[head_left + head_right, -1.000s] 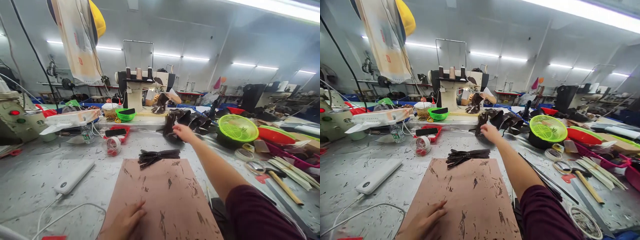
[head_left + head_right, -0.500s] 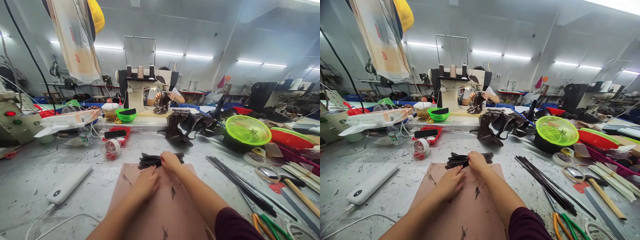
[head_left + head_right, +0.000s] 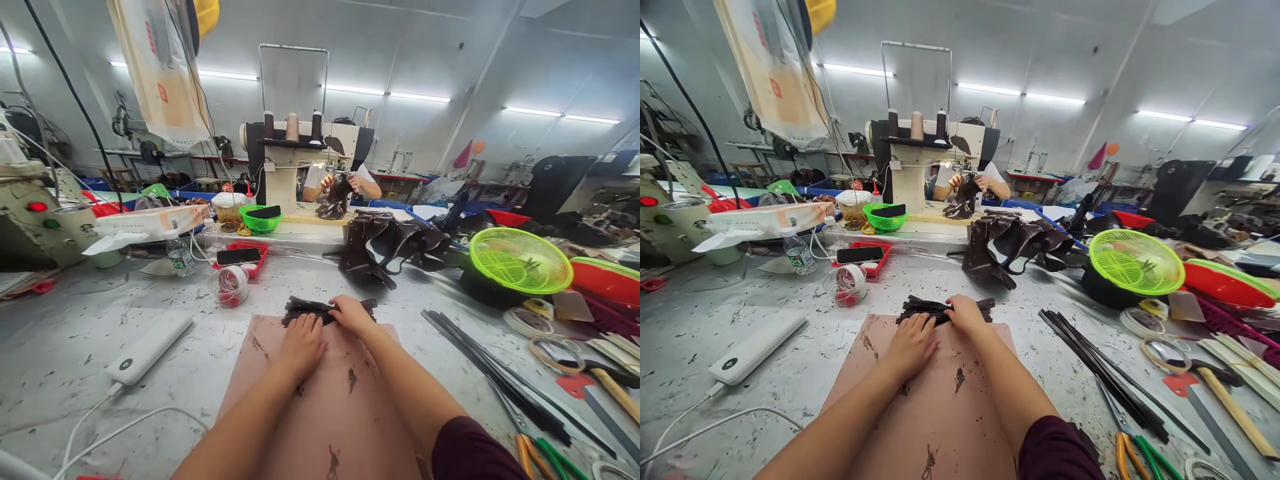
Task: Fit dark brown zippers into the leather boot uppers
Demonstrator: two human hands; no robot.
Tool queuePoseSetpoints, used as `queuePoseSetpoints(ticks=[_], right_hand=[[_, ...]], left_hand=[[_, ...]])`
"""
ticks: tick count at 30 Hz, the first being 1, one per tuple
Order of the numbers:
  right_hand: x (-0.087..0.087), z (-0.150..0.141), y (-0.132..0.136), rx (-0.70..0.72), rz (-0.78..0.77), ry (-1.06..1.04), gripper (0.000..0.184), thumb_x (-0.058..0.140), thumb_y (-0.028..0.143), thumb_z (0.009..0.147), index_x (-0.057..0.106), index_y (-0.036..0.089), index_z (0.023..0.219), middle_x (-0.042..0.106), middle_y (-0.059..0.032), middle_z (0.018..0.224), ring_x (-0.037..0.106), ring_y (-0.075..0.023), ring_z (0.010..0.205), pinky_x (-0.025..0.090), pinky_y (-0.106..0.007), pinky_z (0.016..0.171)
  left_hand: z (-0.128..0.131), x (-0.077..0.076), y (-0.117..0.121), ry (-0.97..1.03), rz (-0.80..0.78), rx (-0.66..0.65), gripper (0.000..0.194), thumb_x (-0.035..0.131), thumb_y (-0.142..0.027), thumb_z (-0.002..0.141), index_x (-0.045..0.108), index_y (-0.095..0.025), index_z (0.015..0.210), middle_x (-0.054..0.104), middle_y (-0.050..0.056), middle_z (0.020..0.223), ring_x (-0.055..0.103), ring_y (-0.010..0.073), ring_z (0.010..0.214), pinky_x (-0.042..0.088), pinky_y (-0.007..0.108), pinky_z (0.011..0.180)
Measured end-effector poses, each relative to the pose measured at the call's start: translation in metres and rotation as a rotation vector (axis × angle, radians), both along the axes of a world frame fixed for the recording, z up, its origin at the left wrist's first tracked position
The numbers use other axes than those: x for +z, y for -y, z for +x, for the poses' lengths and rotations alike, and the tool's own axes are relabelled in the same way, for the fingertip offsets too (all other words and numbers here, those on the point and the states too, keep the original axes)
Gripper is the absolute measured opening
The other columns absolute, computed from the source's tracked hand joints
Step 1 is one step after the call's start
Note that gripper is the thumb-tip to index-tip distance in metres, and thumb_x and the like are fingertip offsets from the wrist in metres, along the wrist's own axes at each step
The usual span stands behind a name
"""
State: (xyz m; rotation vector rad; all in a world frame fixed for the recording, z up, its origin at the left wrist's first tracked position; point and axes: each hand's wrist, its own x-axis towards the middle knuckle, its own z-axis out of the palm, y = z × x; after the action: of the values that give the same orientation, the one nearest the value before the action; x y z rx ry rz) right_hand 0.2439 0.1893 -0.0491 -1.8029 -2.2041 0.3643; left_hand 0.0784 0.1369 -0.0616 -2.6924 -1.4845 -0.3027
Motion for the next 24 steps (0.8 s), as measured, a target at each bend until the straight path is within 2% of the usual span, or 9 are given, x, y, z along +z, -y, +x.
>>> queuePoseSetpoints(ticks=[3,7,9,11,14,17,19,24], right_hand=[[-0.001,-0.002,0.0,-0.022,-0.008,-0.007,0.015,0.056,0.02,0.077,0.062,0.017,0.09,0.06,-0.0067,0.095,0.053,-0.0185,0.092,0.036,-0.027,0.077],[0.003,0.003,-0.001,-0.07,-0.04,-0.019,0.01,0.061,0.013,0.07,0.062,0.016,0.079,0.059,-0.0077,0.093,0.054,-0.0185,0.085,0.036,-0.026,0.07],[0.008,0.007,-0.002,-0.084,-0.073,-0.038,0.005,0.063,0.013,0.066,0.061,0.016,0.067,0.06,-0.0062,0.085,0.054,-0.0183,0.081,0.035,-0.026,0.066],[0.012,0.011,-0.003,-0.09,-0.119,-0.082,0.01,0.066,0.015,0.063,0.057,0.017,0.059,0.06,-0.0031,0.073,0.054,-0.017,0.074,0.035,-0.025,0.062],[0.017,0.016,-0.002,-0.083,-0.177,-0.197,0.015,0.066,0.017,0.062,0.053,0.018,0.055,0.058,0.0007,0.063,0.052,-0.0139,0.064,0.034,-0.023,0.057],[0.017,0.018,0.0,-0.074,-0.169,-0.345,0.018,0.065,0.014,0.06,0.049,0.017,0.052,0.06,0.0003,0.072,0.052,-0.0129,0.069,0.036,-0.022,0.059],[0.013,0.019,0.002,-0.076,-0.163,-0.452,0.018,0.063,0.013,0.059,0.047,0.017,0.051,0.059,0.0002,0.073,0.051,-0.0126,0.069,0.036,-0.023,0.061],[-0.001,0.025,0.005,-0.119,-0.19,-0.732,0.018,0.062,0.024,0.057,0.045,0.018,0.053,0.05,0.0057,0.053,0.047,-0.0112,0.054,0.035,-0.024,0.055]], left_hand=[[0.01,-0.001,-0.009,0.0,-0.001,-0.006,0.048,0.048,-0.037,0.081,0.044,-0.011,0.122,0.044,0.014,0.128,0.039,0.0277,0.116,0.032,0.04,0.094],[0.015,-0.001,-0.016,0.004,-0.001,0.014,0.038,0.049,-0.033,0.081,0.05,-0.015,0.114,0.052,0.013,0.117,0.047,0.0264,0.106,0.038,0.039,0.084],[0.014,-0.002,-0.016,0.006,0.009,0.021,0.033,0.048,-0.03,0.081,0.052,-0.017,0.111,0.053,0.012,0.114,0.047,0.026,0.102,0.038,0.038,0.081],[0.012,-0.002,-0.016,0.008,0.022,0.029,0.031,0.048,-0.029,0.081,0.053,-0.018,0.11,0.052,0.012,0.115,0.046,0.0261,0.102,0.038,0.039,0.081],[0.012,-0.004,-0.014,0.009,0.041,0.028,0.03,0.048,-0.028,0.081,0.052,-0.019,0.11,0.049,0.011,0.118,0.044,0.0257,0.105,0.037,0.039,0.083],[0.013,-0.005,-0.013,0.011,0.052,0.035,0.029,0.048,-0.027,0.081,0.053,-0.019,0.109,0.049,0.011,0.118,0.044,0.0261,0.105,0.037,0.04,0.082],[0.015,-0.005,-0.011,0.015,0.058,0.05,0.028,0.047,-0.027,0.082,0.055,-0.019,0.107,0.049,0.012,0.118,0.043,0.027,0.105,0.036,0.042,0.083],[0.021,-0.004,-0.01,0.024,0.073,0.088,0.026,0.044,-0.025,0.084,0.057,-0.02,0.105,0.05,0.012,0.116,0.039,0.0281,0.108,0.031,0.044,0.087]])
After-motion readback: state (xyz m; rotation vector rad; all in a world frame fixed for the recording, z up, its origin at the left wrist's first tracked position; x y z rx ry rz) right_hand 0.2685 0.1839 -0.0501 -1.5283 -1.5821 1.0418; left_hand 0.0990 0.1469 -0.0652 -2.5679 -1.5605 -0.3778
